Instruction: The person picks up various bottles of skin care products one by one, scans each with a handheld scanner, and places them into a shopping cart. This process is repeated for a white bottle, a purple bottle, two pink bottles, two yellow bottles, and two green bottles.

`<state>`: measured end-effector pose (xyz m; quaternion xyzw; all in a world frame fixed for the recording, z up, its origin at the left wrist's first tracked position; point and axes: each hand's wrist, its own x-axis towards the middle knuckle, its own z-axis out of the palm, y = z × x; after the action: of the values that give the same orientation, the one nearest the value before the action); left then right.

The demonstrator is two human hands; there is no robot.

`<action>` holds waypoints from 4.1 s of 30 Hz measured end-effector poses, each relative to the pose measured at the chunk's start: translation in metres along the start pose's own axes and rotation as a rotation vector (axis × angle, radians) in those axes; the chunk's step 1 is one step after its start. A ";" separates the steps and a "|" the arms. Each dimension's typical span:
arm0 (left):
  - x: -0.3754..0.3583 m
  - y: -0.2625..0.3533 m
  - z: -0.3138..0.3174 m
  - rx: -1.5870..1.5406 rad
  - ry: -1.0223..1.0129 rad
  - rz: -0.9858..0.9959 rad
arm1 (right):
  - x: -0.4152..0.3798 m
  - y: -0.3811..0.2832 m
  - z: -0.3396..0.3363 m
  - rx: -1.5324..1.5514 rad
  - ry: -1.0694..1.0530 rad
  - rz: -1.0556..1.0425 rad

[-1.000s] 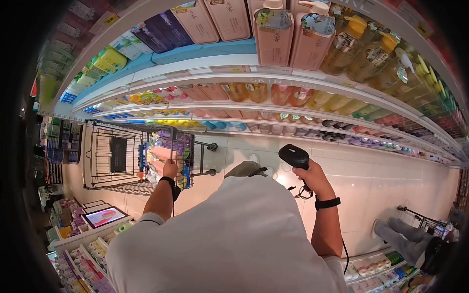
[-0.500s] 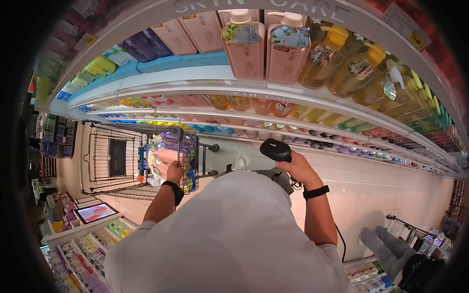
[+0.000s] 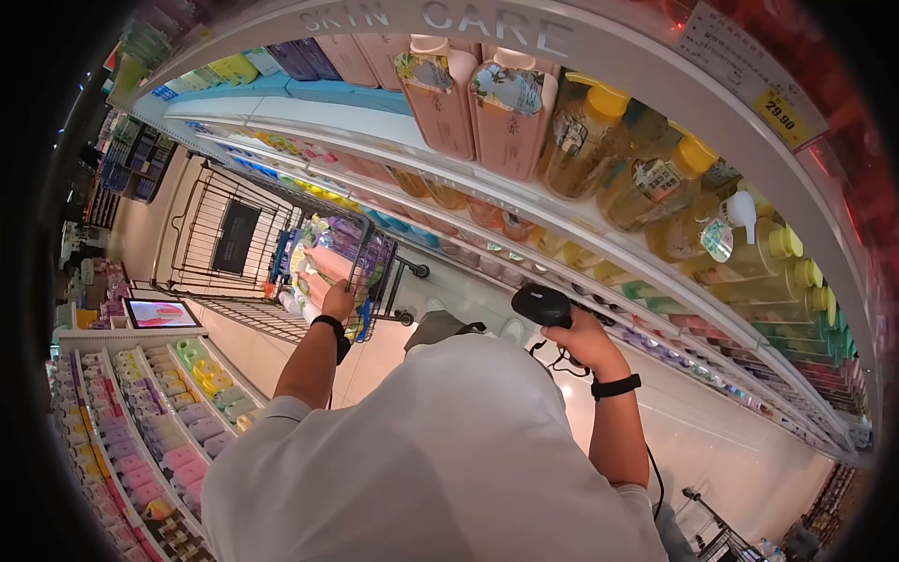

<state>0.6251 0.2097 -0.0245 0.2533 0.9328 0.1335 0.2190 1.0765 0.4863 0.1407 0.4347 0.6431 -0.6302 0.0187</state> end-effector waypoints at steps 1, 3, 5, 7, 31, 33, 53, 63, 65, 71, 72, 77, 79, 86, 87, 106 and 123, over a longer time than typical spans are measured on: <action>-0.003 0.002 0.004 -0.009 -0.019 0.010 | -0.001 -0.001 -0.004 0.002 -0.014 -0.015; -0.015 0.005 0.004 -0.001 -0.044 0.011 | 0.001 -0.001 -0.013 -0.026 -0.003 -0.027; -0.020 0.020 -0.001 0.028 -0.093 0.012 | 0.001 0.001 -0.017 -0.044 0.026 -0.043; -0.020 0.020 0.003 0.043 -0.100 0.038 | 0.000 0.001 -0.020 -0.015 0.013 -0.054; -0.040 0.346 -0.177 -0.633 0.606 0.819 | -0.001 -0.006 -0.025 0.047 -0.051 -0.116; -0.027 0.364 -0.175 -0.694 0.512 0.866 | -0.002 -0.007 -0.026 0.024 -0.040 -0.108; 0.013 0.352 -0.186 -1.242 -0.335 0.934 | -0.014 0.028 -0.036 0.104 0.073 -0.032; -0.003 0.303 -0.198 -1.713 -0.197 1.157 | -0.024 0.006 -0.038 0.074 0.056 -0.034; -0.020 0.289 -0.200 -1.904 -0.211 1.074 | -0.028 -0.006 -0.038 0.071 0.050 -0.017; -0.057 0.255 -0.181 -2.326 -0.336 0.734 | -0.027 -0.027 -0.038 0.153 -0.036 -0.160; -0.065 0.256 -0.174 -2.355 -0.258 0.539 | -0.026 -0.032 -0.039 0.150 -0.046 -0.160; -0.093 0.253 -0.136 -2.154 -0.134 0.362 | -0.031 -0.064 -0.035 0.166 -0.147 -0.207; -0.102 0.253 -0.128 -2.177 -0.157 0.301 | -0.032 -0.072 -0.034 0.130 -0.209 -0.228; -0.120 0.264 -0.107 -2.105 -0.457 0.267 | -0.034 -0.093 -0.022 0.147 -0.368 -0.293; -0.124 0.268 -0.106 -2.101 -0.468 0.284 | -0.035 -0.094 -0.020 0.142 -0.374 -0.307; -0.126 0.282 -0.091 -1.955 -0.458 0.468 | -0.054 -0.087 -0.018 0.150 -0.286 -0.412; -0.138 0.265 -0.090 -2.084 -0.381 0.411 | -0.016 -0.076 -0.011 0.060 -0.392 -0.269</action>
<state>0.7994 0.3452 0.1961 0.1106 0.2503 0.8544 0.4418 1.0483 0.4998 0.2126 0.2149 0.6603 -0.7181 0.0463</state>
